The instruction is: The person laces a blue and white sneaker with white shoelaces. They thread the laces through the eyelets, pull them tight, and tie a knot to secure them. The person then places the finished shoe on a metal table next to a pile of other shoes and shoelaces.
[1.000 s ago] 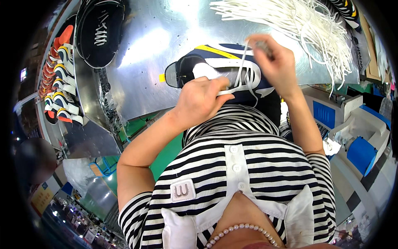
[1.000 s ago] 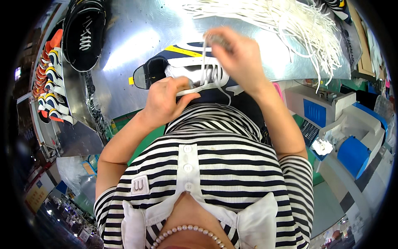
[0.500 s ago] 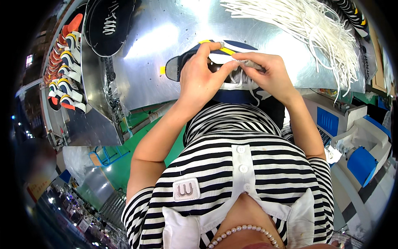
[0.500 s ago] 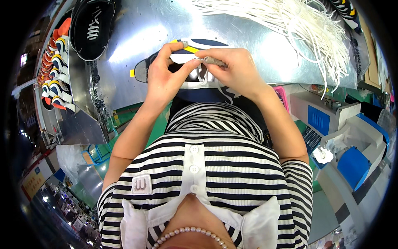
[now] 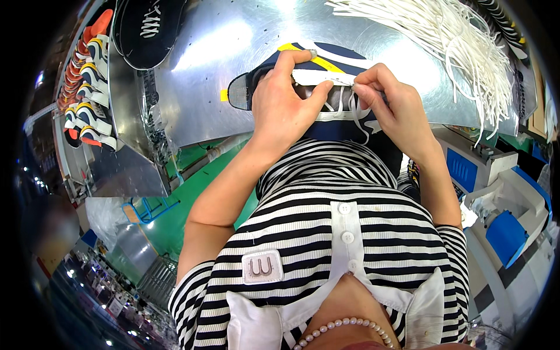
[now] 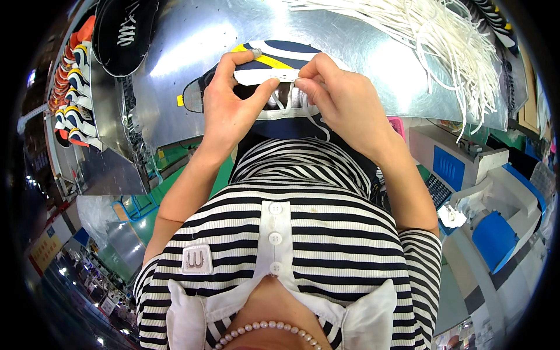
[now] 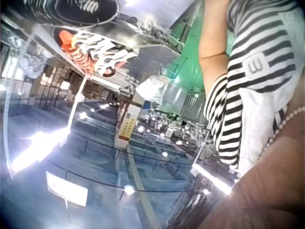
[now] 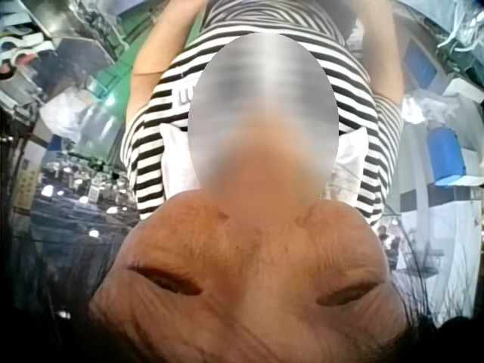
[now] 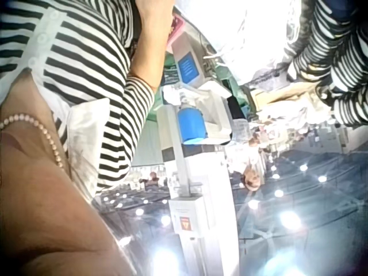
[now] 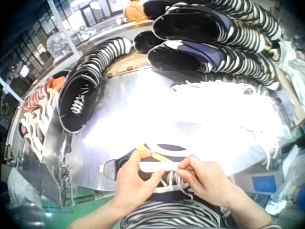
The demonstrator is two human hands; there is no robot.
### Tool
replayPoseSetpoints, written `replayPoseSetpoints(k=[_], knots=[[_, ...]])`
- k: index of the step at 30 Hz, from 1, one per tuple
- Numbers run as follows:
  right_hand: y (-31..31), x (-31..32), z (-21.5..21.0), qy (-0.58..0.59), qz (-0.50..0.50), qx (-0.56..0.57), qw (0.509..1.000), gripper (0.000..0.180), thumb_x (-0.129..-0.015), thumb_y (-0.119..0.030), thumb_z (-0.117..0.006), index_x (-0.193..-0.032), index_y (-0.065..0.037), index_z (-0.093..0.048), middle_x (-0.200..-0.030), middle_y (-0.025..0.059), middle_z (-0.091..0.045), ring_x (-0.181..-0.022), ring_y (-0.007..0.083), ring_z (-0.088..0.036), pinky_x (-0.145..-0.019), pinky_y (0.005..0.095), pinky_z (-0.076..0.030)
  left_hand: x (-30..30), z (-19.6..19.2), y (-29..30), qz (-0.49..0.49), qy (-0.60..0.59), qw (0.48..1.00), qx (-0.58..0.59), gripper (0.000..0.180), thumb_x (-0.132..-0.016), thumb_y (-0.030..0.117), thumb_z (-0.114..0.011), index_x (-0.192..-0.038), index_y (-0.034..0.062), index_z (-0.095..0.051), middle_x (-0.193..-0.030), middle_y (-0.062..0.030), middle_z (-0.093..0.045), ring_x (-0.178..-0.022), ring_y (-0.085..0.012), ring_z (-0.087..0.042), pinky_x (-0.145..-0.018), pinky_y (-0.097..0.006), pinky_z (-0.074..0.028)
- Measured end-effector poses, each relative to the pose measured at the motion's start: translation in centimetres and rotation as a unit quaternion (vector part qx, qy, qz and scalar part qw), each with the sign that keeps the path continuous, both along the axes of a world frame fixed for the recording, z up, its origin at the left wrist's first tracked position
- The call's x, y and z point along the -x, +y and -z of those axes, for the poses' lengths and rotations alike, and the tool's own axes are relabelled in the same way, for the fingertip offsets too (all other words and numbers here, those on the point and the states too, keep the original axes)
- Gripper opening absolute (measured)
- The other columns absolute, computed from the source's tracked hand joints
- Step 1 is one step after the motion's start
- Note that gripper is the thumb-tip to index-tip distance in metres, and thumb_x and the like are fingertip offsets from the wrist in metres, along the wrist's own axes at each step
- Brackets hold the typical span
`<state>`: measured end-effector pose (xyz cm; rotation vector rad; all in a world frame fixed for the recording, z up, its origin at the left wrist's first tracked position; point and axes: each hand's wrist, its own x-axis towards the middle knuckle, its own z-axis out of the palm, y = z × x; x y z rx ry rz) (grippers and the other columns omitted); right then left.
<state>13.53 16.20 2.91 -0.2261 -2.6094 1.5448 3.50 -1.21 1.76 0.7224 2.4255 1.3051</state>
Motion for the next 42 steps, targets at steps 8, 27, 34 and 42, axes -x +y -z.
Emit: replayPoseSetpoints(k=[8,27,34,42], knots=[[-1.4,1.0,0.6,0.008,0.015,-0.205,0.979,0.015,-0.093,-0.017,-0.061,-0.092,-0.004,-0.054,-0.069,0.0104,-0.065,-0.060,0.0266,-0.066,-0.052,0.0375,-0.048,-0.5,-0.3,0.1,0.040,0.084,0.996,0.012,0.045,-0.082,0.007,-0.074,-0.121,-0.0005,-0.053,-0.100,-0.0177,-0.069,-0.088,-0.0216,-0.069,-0.077,-0.031,-0.053],[1.1,1.7,4.1,0.069,0.204,-0.183,0.959,0.018,-0.091,-0.025,-0.065,-0.099,-0.009,-0.063,-0.068,0.0081,-0.066,-0.059,0.0273,-0.063,-0.053,0.0360,-0.046,2.7,-1.2,1.4,0.003,-0.248,0.955,-0.166,0.037,-0.080,-0.002,-0.061,-0.117,-0.0004,-0.055,-0.077,-0.0045,-0.065,-0.069,-0.0093,-0.060,-0.066,-0.020,-0.045],[2.8,1.5,3.0,0.053,0.204,-0.004,0.978,0.022,-0.087,-0.027,-0.070,-0.097,-0.008,-0.064,-0.074,0.0071,-0.065,-0.061,0.0227,-0.063,-0.056,0.0343,-0.047,2.1,-3.7,-0.1,0.071,-0.073,0.995,0.025,0.050,-0.092,0.015,-0.066,-0.131,-0.0050,-0.042,-0.100,-0.0147,-0.066,-0.091,-0.0221,-0.064,-0.085,-0.033,-0.050],[-0.2,-3.4,0.6,-0.017,0.101,-0.210,0.972,0.015,-0.078,-0.018,-0.071,-0.083,-0.010,-0.060,-0.078,0.0056,-0.060,-0.067,0.0274,-0.063,-0.056,0.0394,-0.048,-0.4,-1.5,1.6,0.180,0.284,0.938,0.083,0.029,-0.077,0.016,-0.079,-0.099,0.0036,-0.064,-0.087,-0.0100,-0.066,-0.079,-0.0302,-0.062,-0.070,-0.040,-0.047]])
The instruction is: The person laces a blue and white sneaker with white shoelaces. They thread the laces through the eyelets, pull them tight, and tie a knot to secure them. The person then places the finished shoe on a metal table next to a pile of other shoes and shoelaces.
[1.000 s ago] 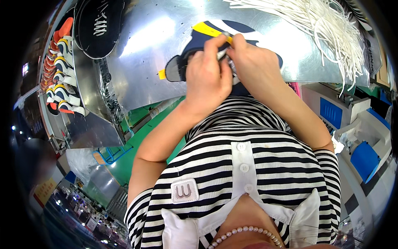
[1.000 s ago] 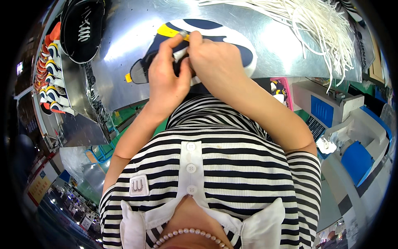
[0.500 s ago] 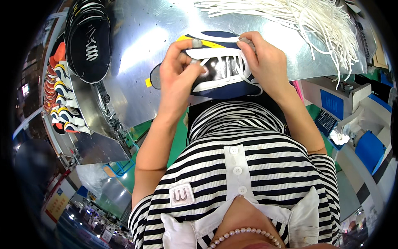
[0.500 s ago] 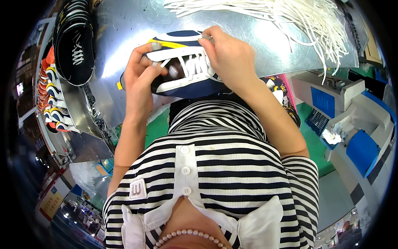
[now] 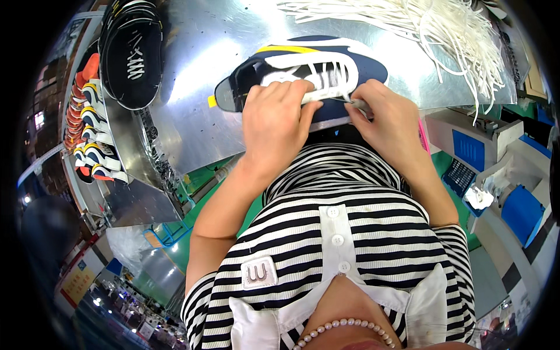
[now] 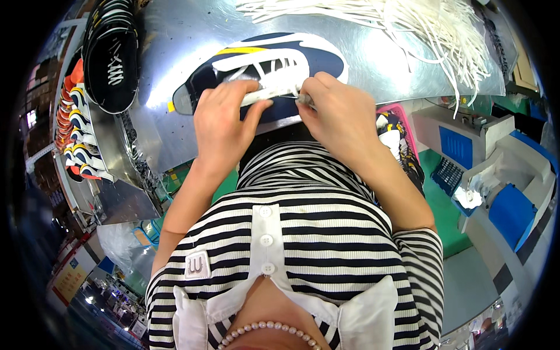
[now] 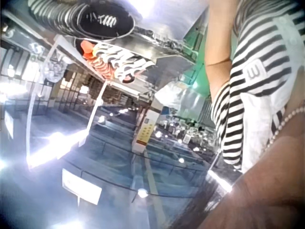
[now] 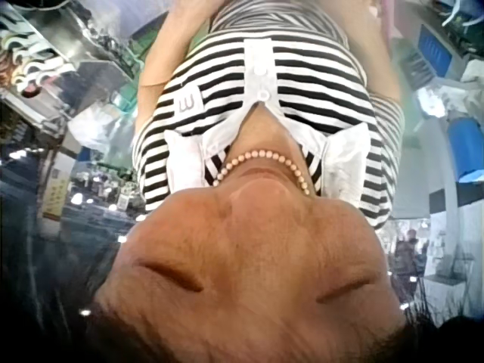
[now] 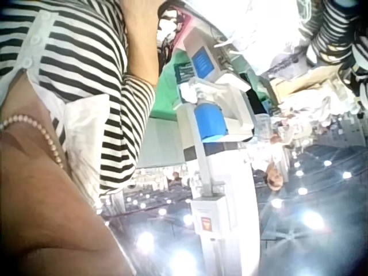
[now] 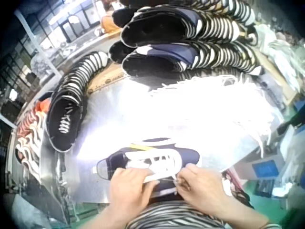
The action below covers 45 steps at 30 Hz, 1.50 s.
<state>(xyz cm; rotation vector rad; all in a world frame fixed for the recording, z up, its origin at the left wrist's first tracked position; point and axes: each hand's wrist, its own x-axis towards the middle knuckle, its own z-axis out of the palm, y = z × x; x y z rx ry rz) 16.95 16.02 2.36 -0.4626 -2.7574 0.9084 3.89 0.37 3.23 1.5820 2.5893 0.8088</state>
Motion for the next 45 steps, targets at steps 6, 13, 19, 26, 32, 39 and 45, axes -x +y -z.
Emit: replayPoseSetpoints(k=[6,13,19,26,32,39,45], knots=[[-1.7,-2.8,1.0,-0.021,-0.282,0.111,0.953,0.017,-0.069,-0.005,-0.072,-0.084,-0.012,-0.067,-0.075,0.0030,-0.064,-0.061,0.0234,-0.063,-0.053,0.0318,-0.048,2.8,0.9,1.5,-0.057,-0.027,0.993,-0.101,0.022,-0.078,0.014,-0.077,-0.090,0.0026,-0.063,-0.082,-0.0120,-0.065,-0.073,-0.0302,-0.062,-0.065,-0.037,-0.047],[2.1,3.0,0.7,0.024,0.085,0.410,0.908,0.019,-0.084,-0.019,-0.076,-0.089,-0.001,-0.071,-0.063,0.0010,-0.060,-0.055,0.0046,-0.049,-0.052,0.0231,-0.038,1.8,-0.8,1.6,0.027,-0.006,0.988,-0.151,0.018,-0.075,0.003,-0.074,-0.086,0.0027,-0.060,-0.078,-0.0114,-0.060,-0.073,-0.0314,-0.058,-0.064,-0.040,-0.046],[0.9,4.1,0.1,0.075,0.053,0.434,0.896,0.012,-0.087,-0.013,-0.072,-0.085,-0.002,-0.068,-0.070,-0.0084,-0.056,-0.065,0.0001,-0.045,-0.057,0.0176,-0.035,1.8,-2.1,1.4,0.032,0.011,0.987,-0.157,0.019,-0.075,0.002,-0.074,-0.087,0.0019,-0.060,-0.078,-0.0118,-0.060,-0.070,-0.0302,-0.057,-0.063,-0.039,-0.045],[-1.1,-0.2,0.1,-0.033,-0.107,0.479,0.870,0.015,-0.092,-0.015,-0.068,-0.097,-0.001,-0.069,-0.088,0.0005,-0.065,-0.087,0.0079,-0.059,-0.081,0.0237,-0.046,2.9,-1.2,1.4,0.038,-0.059,0.992,-0.106,0.028,-0.079,0.011,-0.072,-0.106,0.0040,-0.065,-0.081,-0.0136,-0.060,-0.077,-0.0318,-0.060,-0.068,-0.042,-0.047],[1.4,4.5,1.4,0.145,0.016,0.387,0.911,0.012,-0.092,-0.009,-0.065,-0.101,-0.001,-0.068,-0.086,-0.0037,-0.064,-0.077,0.0028,-0.054,-0.071,0.0177,-0.044,2.9,-1.6,2.0,0.040,0.064,0.989,0.129,0.019,-0.080,0.015,-0.069,-0.098,0.0090,-0.067,-0.076,-0.0072,-0.061,-0.071,-0.0266,-0.064,-0.063,-0.039,-0.049],[2.5,6.5,2.8,0.180,0.012,0.335,0.925,0.019,-0.090,-0.007,-0.066,-0.107,0.002,-0.063,-0.102,0.0103,-0.070,-0.086,0.0171,-0.069,-0.075,0.0282,-0.054,4.7,-0.6,1.6,0.050,-0.176,0.980,0.072,0.029,-0.084,0.023,-0.067,-0.108,0.0054,-0.067,-0.100,-0.0161,-0.069,-0.094,-0.0344,-0.064,-0.083,-0.042,-0.050],[2.6,7.0,4.0,0.224,0.027,0.281,0.933,0.027,-0.090,-0.013,-0.068,-0.112,0.000,-0.060,-0.098,0.0115,-0.070,-0.084,0.0196,-0.069,-0.073,0.0298,-0.054,3.7,0.0,2.3,-0.020,-0.134,0.986,0.096,0.028,-0.082,0.025,-0.073,-0.097,0.0024,-0.066,-0.092,-0.0133,-0.069,-0.084,-0.0315,-0.066,-0.075,-0.038,-0.051]])
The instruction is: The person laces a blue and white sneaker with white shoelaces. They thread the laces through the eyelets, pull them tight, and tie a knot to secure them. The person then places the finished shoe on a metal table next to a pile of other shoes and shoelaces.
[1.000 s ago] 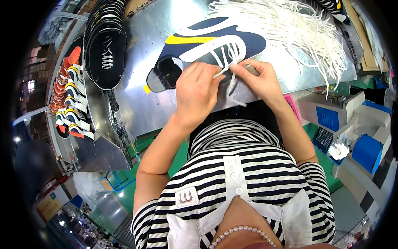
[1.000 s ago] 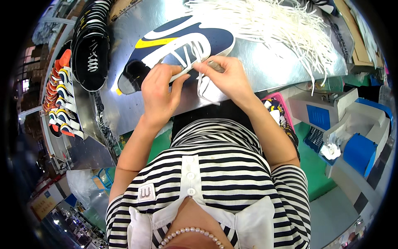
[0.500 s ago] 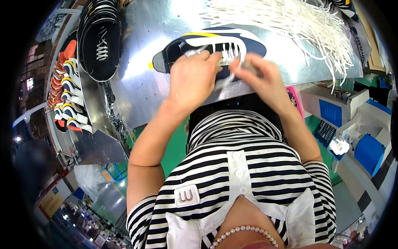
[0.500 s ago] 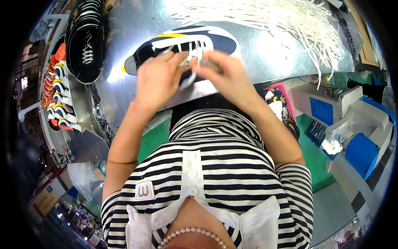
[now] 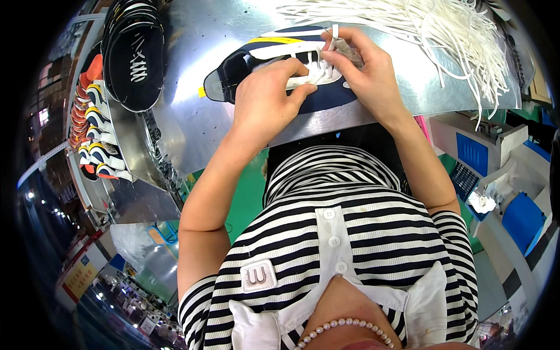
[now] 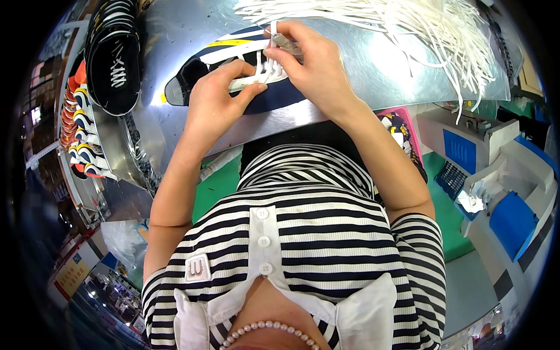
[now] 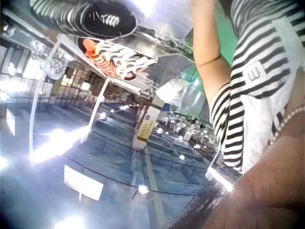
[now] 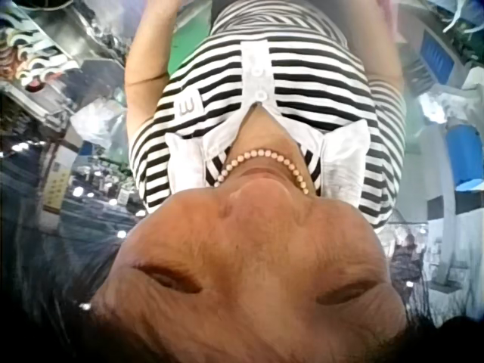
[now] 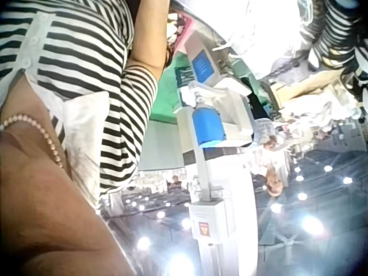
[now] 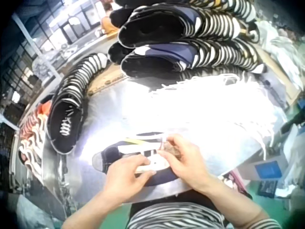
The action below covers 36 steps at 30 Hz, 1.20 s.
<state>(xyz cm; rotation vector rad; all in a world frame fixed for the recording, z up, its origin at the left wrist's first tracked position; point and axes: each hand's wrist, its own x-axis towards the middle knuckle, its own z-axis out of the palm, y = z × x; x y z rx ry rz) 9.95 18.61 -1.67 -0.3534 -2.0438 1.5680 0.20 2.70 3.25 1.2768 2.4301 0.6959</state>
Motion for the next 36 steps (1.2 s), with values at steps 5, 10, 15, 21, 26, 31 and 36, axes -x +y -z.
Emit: replayPoseSetpoints(k=[5,10,15,21,26,31,36], knots=[[-0.8,-3.0,-2.2,-0.137,0.028,0.081,0.987,0.028,-0.092,-0.016,-0.067,-0.113,0.000,-0.055,-0.091,0.0132,-0.069,-0.080,0.0184,-0.068,-0.071,0.0286,-0.052,-0.5,0.6,0.2,0.026,0.128,0.991,-0.036,0.026,-0.082,0.026,-0.075,-0.088,0.0033,-0.066,-0.081,-0.0111,-0.067,-0.075,-0.0298,-0.065,-0.067,-0.037,-0.051],[-2.7,-5.7,-2.7,-0.175,-0.042,0.101,0.979,0.018,-0.096,-0.014,-0.061,-0.104,0.001,-0.054,-0.083,0.0125,-0.068,-0.076,0.0166,-0.067,-0.068,0.0283,-0.051,-0.3,1.6,-0.1,0.045,0.173,0.981,-0.071,0.028,-0.080,0.029,-0.076,-0.081,0.0034,-0.065,-0.071,-0.0100,-0.064,-0.066,-0.0273,-0.063,-0.059,-0.037,-0.048],[-2.4,-5.5,-2.6,-0.205,-0.044,0.095,0.973,0.017,-0.095,-0.013,-0.061,-0.102,0.002,-0.055,-0.082,0.0132,-0.069,-0.075,0.0179,-0.068,-0.068,0.0288,-0.052,-0.3,1.7,-0.1,0.052,0.181,0.976,-0.109,0.029,-0.078,0.029,-0.078,-0.077,0.0034,-0.064,-0.067,-0.0088,-0.061,-0.061,-0.0256,-0.061,-0.055,-0.035,-0.046],[-2.1,-5.7,-2.2,-0.203,-0.052,0.076,0.975,0.015,-0.095,-0.012,-0.061,-0.099,0.002,-0.056,-0.082,0.0135,-0.070,-0.076,0.0188,-0.071,-0.068,0.0285,-0.052,-0.1,1.9,-0.3,0.060,0.183,0.972,-0.137,0.029,-0.076,0.028,-0.081,-0.076,0.0035,-0.065,-0.066,-0.0082,-0.061,-0.060,-0.0250,-0.060,-0.054,-0.034,-0.046],[-2.1,-5.3,-1.9,-0.198,-0.055,0.068,0.976,0.015,-0.094,-0.012,-0.061,-0.097,0.002,-0.057,-0.078,0.0119,-0.069,-0.073,0.0181,-0.070,-0.065,0.0284,-0.052,0.0,1.8,-0.3,0.065,0.167,0.973,-0.148,0.030,-0.075,0.028,-0.081,-0.078,0.0033,-0.065,-0.068,-0.0084,-0.063,-0.061,-0.0250,-0.061,-0.054,-0.035,-0.046],[-2.3,-4.9,-2.1,-0.219,-0.064,0.077,0.971,0.014,-0.094,-0.012,-0.061,-0.095,0.001,-0.057,-0.074,0.0107,-0.069,-0.068,0.0172,-0.068,-0.062,0.0288,-0.050,-0.1,2.0,-0.9,0.105,0.108,0.975,-0.163,0.023,-0.074,0.022,-0.079,-0.078,0.0048,-0.063,-0.067,-0.0075,-0.060,-0.063,-0.0256,-0.060,-0.055,-0.036,-0.046],[-4.3,-2.8,-1.3,-0.233,-0.052,0.139,0.961,0.021,-0.094,-0.016,-0.061,-0.102,0.001,-0.052,-0.070,0.0080,-0.068,-0.064,0.0149,-0.065,-0.059,0.0285,-0.048,-0.7,2.7,-1.8,0.116,0.146,0.964,-0.188,0.015,-0.074,0.013,-0.075,-0.079,0.0056,-0.063,-0.069,-0.0075,-0.058,-0.064,-0.0258,-0.058,-0.055,-0.037,-0.046]])
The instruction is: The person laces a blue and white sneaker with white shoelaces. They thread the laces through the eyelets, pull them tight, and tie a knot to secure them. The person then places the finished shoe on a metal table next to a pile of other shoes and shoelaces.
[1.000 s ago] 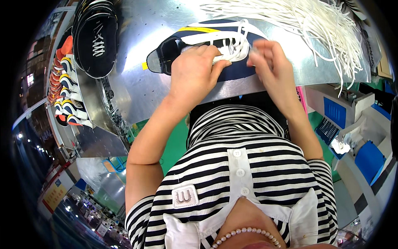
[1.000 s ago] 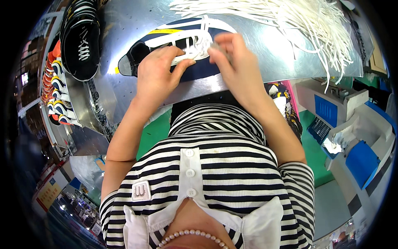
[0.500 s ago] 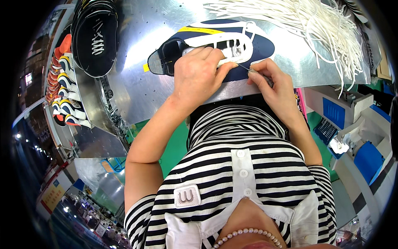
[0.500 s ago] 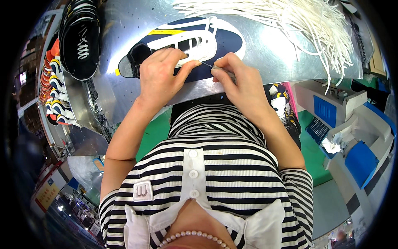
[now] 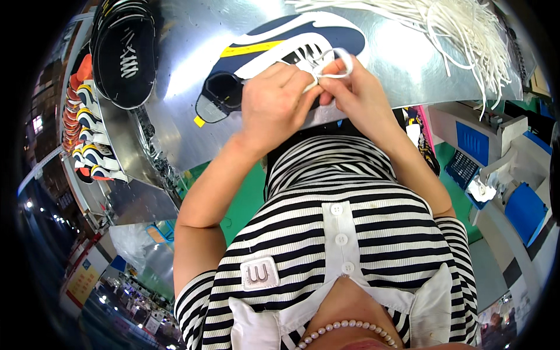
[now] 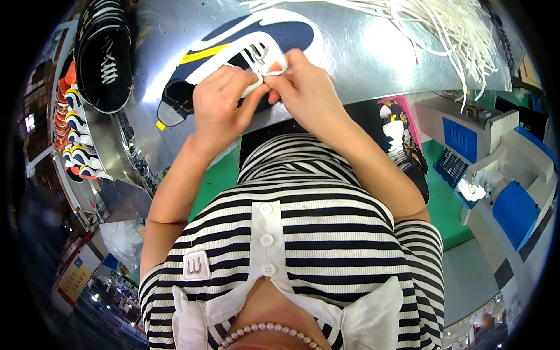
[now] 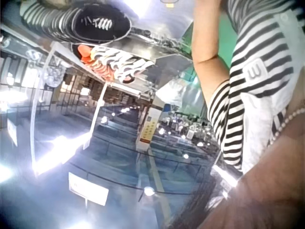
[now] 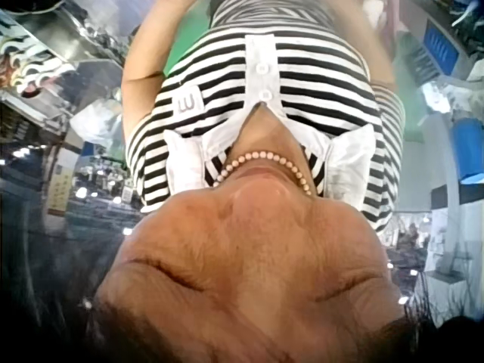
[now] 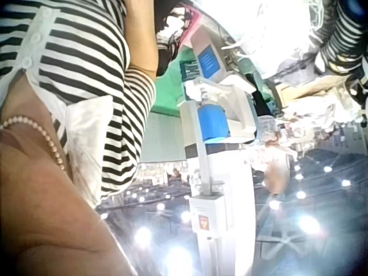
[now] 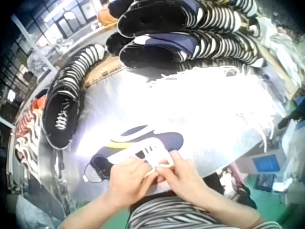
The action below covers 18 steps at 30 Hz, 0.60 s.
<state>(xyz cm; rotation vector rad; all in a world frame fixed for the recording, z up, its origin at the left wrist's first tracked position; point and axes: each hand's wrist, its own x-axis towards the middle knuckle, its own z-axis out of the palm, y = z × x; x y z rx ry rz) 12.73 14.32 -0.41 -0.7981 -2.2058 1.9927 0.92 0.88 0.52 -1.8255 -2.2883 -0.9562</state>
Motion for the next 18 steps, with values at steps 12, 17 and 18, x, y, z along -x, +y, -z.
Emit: replayPoseSetpoints(k=[12,17,18], knots=[[-2.7,0.0,0.8,0.058,0.007,-0.361,0.931,0.023,-0.098,-0.021,-0.054,-0.100,0.001,-0.047,-0.065,0.0108,-0.063,-0.058,0.0308,-0.065,-0.052,0.0406,-0.050,-0.7,-0.3,-1.4,0.032,-0.004,0.999,-0.024,0.019,-0.072,0.007,-0.078,-0.082,0.0023,-0.063,-0.069,-0.0093,-0.058,-0.062,-0.0273,-0.056,-0.053,-0.036,-0.043],[-1.2,-3.0,0.4,0.032,-0.017,-0.285,0.958,0.024,-0.096,-0.026,-0.059,-0.102,-0.003,-0.053,-0.070,0.0105,-0.066,-0.061,0.0255,-0.067,-0.052,0.0345,-0.050,-1.2,-1.2,-2.8,-0.015,0.091,0.995,0.028,0.018,-0.073,0.014,-0.079,-0.082,0.0056,-0.065,-0.067,-0.0047,-0.058,-0.061,-0.0227,-0.056,-0.055,-0.033,-0.041],[-0.1,-4.2,-0.3,0.049,-0.026,-0.272,0.961,0.024,-0.095,-0.025,-0.062,-0.103,-0.004,-0.055,-0.075,0.0096,-0.069,-0.061,0.0211,-0.067,-0.052,0.0310,-0.050,-1.3,-1.1,-3.3,-0.030,0.091,0.995,0.027,0.018,-0.073,0.013,-0.079,-0.082,0.0058,-0.065,-0.067,-0.0044,-0.057,-0.061,-0.0219,-0.056,-0.056,-0.033,-0.041]])
